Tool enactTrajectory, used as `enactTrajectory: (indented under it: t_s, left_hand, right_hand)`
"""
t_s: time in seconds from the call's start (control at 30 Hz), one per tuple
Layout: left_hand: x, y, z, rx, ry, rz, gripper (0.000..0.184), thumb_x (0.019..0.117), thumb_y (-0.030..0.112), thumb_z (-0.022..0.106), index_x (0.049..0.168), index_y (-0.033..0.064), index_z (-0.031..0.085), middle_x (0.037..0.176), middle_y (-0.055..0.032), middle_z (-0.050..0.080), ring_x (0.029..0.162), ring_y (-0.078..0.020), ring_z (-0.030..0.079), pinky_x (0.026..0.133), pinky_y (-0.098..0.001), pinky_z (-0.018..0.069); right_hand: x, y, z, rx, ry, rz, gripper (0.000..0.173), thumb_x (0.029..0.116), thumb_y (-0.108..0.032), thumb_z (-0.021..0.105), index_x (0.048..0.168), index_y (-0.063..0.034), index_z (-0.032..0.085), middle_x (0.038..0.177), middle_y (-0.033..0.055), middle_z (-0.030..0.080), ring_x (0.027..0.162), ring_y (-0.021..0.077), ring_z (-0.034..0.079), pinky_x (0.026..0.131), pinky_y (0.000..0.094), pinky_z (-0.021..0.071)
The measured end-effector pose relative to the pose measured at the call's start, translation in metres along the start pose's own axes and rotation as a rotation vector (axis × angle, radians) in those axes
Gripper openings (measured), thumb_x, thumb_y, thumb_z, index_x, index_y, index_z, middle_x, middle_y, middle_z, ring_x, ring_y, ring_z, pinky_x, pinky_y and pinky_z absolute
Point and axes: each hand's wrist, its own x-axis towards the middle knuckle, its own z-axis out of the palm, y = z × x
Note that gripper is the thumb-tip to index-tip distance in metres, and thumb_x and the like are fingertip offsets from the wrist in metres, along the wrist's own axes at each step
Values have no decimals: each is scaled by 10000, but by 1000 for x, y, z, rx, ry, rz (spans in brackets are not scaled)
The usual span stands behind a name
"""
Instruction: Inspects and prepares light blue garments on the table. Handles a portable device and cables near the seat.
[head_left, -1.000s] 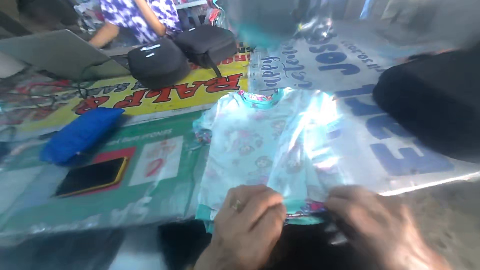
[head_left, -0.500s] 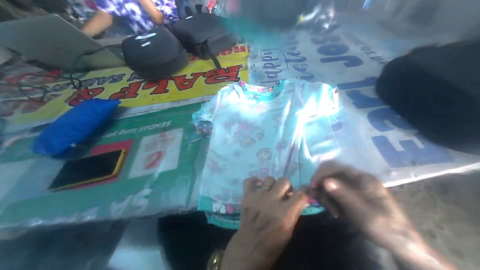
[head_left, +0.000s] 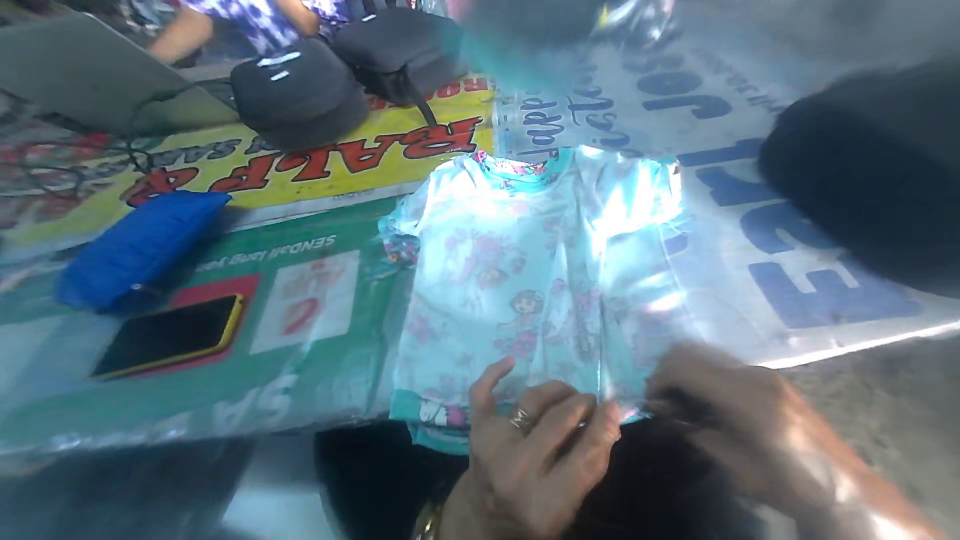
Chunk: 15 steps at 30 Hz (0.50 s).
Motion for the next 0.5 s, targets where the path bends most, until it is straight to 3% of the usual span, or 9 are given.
enactTrajectory:
  t_s: [0.17,0.27,0.33,0.43,0.5]
  left_hand:
    - [-5,0,-6,-11,4,-1,103,1053,235,530,1073,180,616,1034,39,724,1068,-83,654,1169,-439,298]
    - [-6,-3,-6,-57,25,-47,124,1064,250,520,1016,173,605,984,20,724,1023,-98,675,1135,-408,371]
    - [-7,-2,-3,-117,41,-91,141,1073,239,499,1007,163,598,965,9,739,1009,-104,694,1108,-392,421]
    - [-7,0,-3,-220,68,-165,169,1088,243,463,1031,151,592,979,8,726,1010,-90,692,1105,-379,442]
    - [-8,0,-3,-260,80,-198,184,1083,269,478,1047,144,609,998,7,736,1014,-86,696,1092,-375,455]
  right_hand:
    - [-2,0,-1,14,6,21,173,982,-290,603,996,-130,668,908,27,647,709,62,605,554,206,481]
    - [3,-11,-2,20,67,-33,356,989,-463,643,1085,-121,648,985,57,668,802,67,632,621,190,499]
    - [11,-23,1,-60,94,-115,394,982,-504,637,1143,-144,632,1010,64,654,806,97,631,604,203,484]
    - [22,-32,12,-202,72,-169,267,1013,-383,607,1160,-166,660,998,67,663,710,139,633,509,242,463]
    - [25,-28,17,-201,69,-160,164,1014,-251,564,1069,-154,684,942,53,688,673,144,645,482,263,467]
